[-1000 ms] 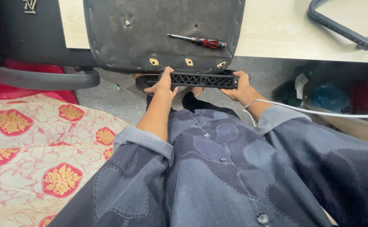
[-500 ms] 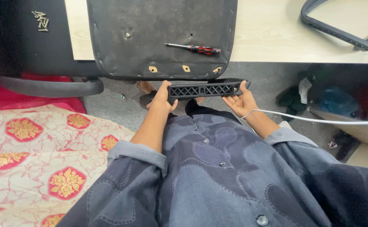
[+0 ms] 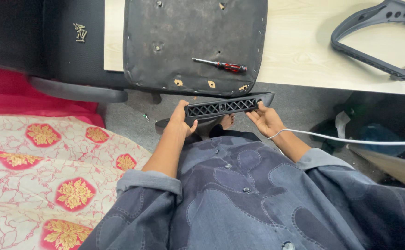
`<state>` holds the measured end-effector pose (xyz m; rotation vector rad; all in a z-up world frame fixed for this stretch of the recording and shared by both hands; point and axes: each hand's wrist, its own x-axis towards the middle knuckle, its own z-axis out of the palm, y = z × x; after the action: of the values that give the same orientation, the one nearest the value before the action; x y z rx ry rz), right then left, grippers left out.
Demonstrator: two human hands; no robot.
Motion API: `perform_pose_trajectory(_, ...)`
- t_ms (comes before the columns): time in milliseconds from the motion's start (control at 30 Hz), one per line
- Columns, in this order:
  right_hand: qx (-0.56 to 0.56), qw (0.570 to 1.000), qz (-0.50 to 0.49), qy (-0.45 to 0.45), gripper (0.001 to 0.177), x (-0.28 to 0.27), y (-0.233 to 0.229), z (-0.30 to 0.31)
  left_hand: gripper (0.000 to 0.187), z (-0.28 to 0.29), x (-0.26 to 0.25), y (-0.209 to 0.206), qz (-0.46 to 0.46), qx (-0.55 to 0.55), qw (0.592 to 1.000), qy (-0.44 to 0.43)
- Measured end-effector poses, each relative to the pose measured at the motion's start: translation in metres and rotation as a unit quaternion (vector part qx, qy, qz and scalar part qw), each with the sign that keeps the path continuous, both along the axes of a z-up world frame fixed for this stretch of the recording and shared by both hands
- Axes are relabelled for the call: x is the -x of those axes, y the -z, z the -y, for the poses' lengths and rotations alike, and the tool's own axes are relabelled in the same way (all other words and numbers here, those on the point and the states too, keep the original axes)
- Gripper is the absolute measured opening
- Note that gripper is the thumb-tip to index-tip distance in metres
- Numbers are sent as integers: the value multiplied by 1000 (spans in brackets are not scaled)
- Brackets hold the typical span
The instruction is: The person assembles a chair by attaching a black plastic frame to the underside of the seat using a screwdriver and screws. They align the frame, insert screws, and tighten them to secure the frame to the seat.
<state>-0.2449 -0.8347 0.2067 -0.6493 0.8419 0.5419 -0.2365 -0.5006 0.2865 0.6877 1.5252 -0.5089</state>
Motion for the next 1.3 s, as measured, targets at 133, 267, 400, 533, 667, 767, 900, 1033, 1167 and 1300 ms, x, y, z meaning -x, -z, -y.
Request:
perform_pose_trajectory(133, 5, 998, -19, 67, 30, 13, -20, -15, 35, -11, 1, 13, -6, 28, 999, 32)
perform_pose_trajectory(267, 7, 995, -13, 95, 25, 22, -37, -28, 37, -21, 5, 11, -34, 20, 999, 32)
perform_pose_trajectory(400, -3, 996, -7, 89, 24, 34, -65, -45, 37, -35, 12, 0, -3, 33, 998, 51)
perform_pose_trajectory(533, 14, 995, -1, 102, 26, 44, -100, -72, 41, -53, 18, -6, -2, 32, 998, 57)
perform_pose_trajectory(667, 58, 994, 71, 63, 26, 46, -130, -99, 49, -63, 24, -12, -8, 3, 999, 40)
perform_pose_trajectory(767, 85, 990, 96, 58, 27, 43, -142, -115, 59, -62, 24, -17, 8, -71, 997, 18)
perform_pose_trajectory(900, 108, 987, 92, 79, 29, 39, -146, -123, 80, -44, 10, -41, 6, -191, 982, -6)
perform_pose_trajectory(1033, 102, 990, 66, 78, 28, 35, -134, -125, 83, -2, 18, -77, 201, -590, 671, 400)
perform_pose_trajectory(1167, 113, 991, 53, 40, 29, 30, -111, -130, 29, 20, -1, -96, 563, -338, 579, 484)
perform_pose_trajectory(1300, 93, 991, 95, 3, 31, 19, -103, -128, 26, 33, 1, -96, 632, -333, 495, 495)
